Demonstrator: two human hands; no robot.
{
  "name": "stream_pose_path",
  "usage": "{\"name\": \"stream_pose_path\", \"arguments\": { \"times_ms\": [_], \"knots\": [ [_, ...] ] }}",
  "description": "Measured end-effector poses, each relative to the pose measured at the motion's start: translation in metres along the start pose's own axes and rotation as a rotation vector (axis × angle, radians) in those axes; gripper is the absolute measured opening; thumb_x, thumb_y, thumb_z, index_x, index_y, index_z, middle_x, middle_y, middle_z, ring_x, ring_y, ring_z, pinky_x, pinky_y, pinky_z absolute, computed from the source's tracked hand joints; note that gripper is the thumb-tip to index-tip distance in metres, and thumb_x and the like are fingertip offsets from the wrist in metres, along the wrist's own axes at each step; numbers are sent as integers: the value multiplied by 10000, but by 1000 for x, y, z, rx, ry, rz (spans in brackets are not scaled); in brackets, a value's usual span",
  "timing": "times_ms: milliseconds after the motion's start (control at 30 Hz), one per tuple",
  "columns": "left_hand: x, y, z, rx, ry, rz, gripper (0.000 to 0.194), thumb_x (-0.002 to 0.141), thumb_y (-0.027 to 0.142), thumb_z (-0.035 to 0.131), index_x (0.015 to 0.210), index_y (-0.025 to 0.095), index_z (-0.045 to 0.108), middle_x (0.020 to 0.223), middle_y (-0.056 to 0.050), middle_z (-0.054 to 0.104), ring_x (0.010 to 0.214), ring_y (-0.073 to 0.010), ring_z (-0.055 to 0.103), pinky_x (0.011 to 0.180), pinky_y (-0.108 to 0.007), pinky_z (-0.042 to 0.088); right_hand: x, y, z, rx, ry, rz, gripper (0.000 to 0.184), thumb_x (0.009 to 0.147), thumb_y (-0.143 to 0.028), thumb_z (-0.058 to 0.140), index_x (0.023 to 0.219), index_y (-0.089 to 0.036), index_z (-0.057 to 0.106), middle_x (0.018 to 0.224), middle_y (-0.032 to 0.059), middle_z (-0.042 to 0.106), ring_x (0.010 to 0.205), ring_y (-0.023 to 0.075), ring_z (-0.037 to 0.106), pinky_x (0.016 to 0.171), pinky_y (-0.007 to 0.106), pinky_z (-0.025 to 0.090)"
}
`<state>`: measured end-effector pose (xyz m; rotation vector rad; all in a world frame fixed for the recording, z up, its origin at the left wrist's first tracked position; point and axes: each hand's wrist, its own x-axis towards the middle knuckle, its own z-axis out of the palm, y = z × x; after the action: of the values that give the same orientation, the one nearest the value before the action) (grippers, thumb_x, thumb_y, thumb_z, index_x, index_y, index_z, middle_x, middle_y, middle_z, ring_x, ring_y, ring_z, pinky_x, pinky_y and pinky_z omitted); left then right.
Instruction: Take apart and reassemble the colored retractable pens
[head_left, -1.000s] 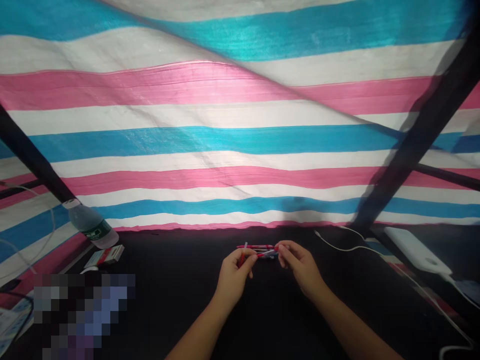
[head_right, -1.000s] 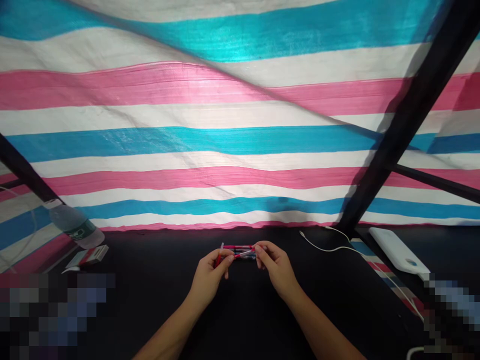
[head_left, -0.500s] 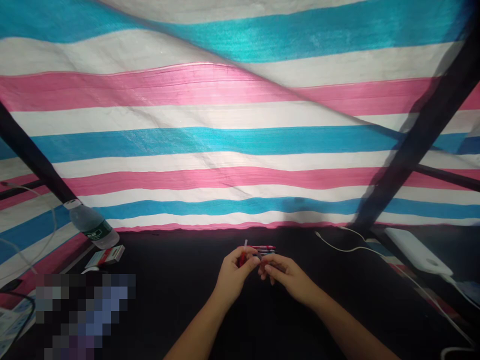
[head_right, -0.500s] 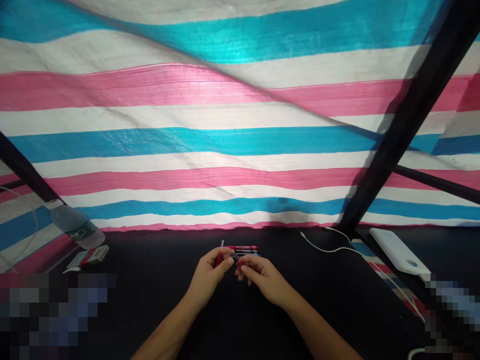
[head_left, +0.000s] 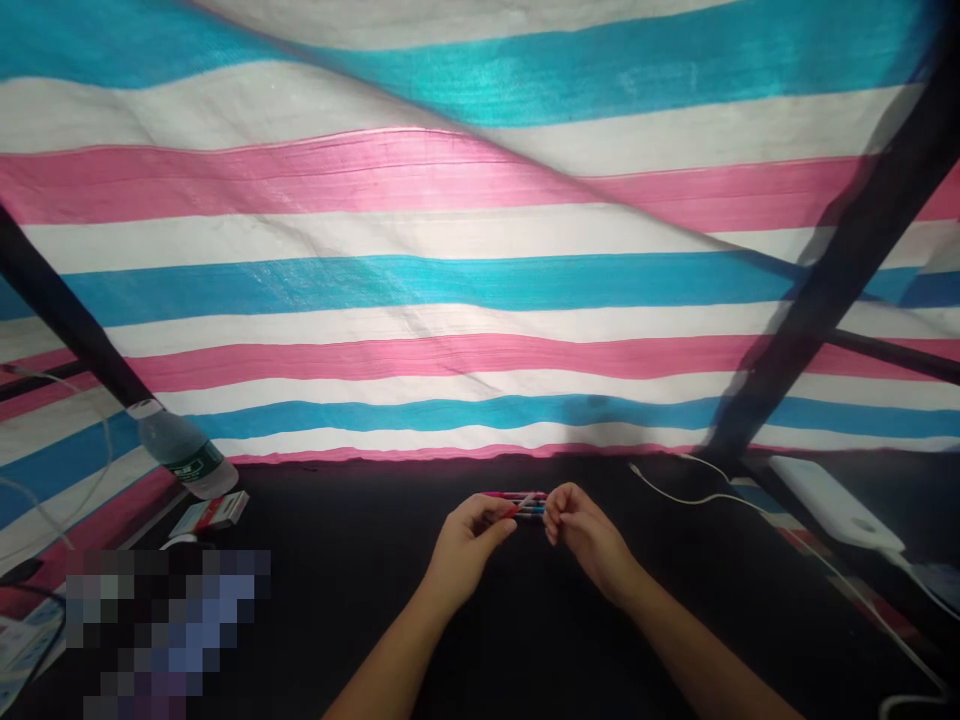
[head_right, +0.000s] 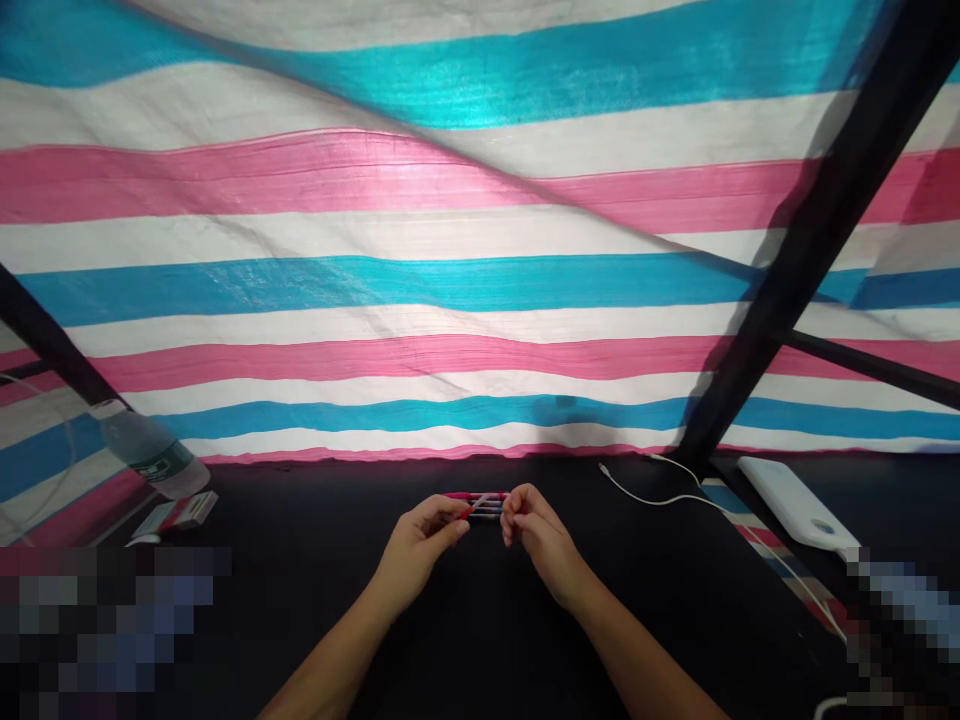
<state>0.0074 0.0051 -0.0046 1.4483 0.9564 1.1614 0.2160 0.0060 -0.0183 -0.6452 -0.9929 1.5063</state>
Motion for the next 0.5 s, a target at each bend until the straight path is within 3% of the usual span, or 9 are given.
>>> {"name": "stream_pose_path", "arguments": {
  "times_ms": [167, 267, 400, 500],
  "knots": [
    [-4, 10, -2, 270, -56, 209, 95, 876, 254, 756, 949, 231, 813, 965, -74, 711, 894, -226, 652, 831, -335, 509, -1, -6, 1, -130, -16, 107, 435, 925, -544, 670, 710, -211, 489, 671, -64, 354, 548, 110, 265, 519, 256, 229],
    [-5, 15, -4, 345, -103, 274, 106, 886, 269, 748, 951, 257, 831, 962, -77, 699, 901, -232, 657, 820, -336, 515, -4, -12, 4, -410, -95, 123, 422, 906, -586, 693, 762, -205, 585, 644, -64, 381, 556, 116, 284, 532, 257, 239],
    [-5, 12, -3, 269, -46, 165, 132, 783, 257, 841, 901, 223, 792, 920, -61, 724, 836, -215, 654, 764, -315, 504, -8, -15, 9, -649, -243, 64, 347, 935, -523, 684, 818, -197, 687, 730, -21, 529, 671, 152, 446, 629, 274, 340],
    [-4, 8, 2, 21, 26, 26, 295, 705, 243, 888, 946, 196, 724, 864, -40, 719, 747, -178, 633, 686, -280, 485, -11, -13, 11, -661, -289, 75, 291, 942, -482, 685, 853, -206, 702, 762, -15, 556, 679, 158, 487, 631, 277, 364]
  ]
}}
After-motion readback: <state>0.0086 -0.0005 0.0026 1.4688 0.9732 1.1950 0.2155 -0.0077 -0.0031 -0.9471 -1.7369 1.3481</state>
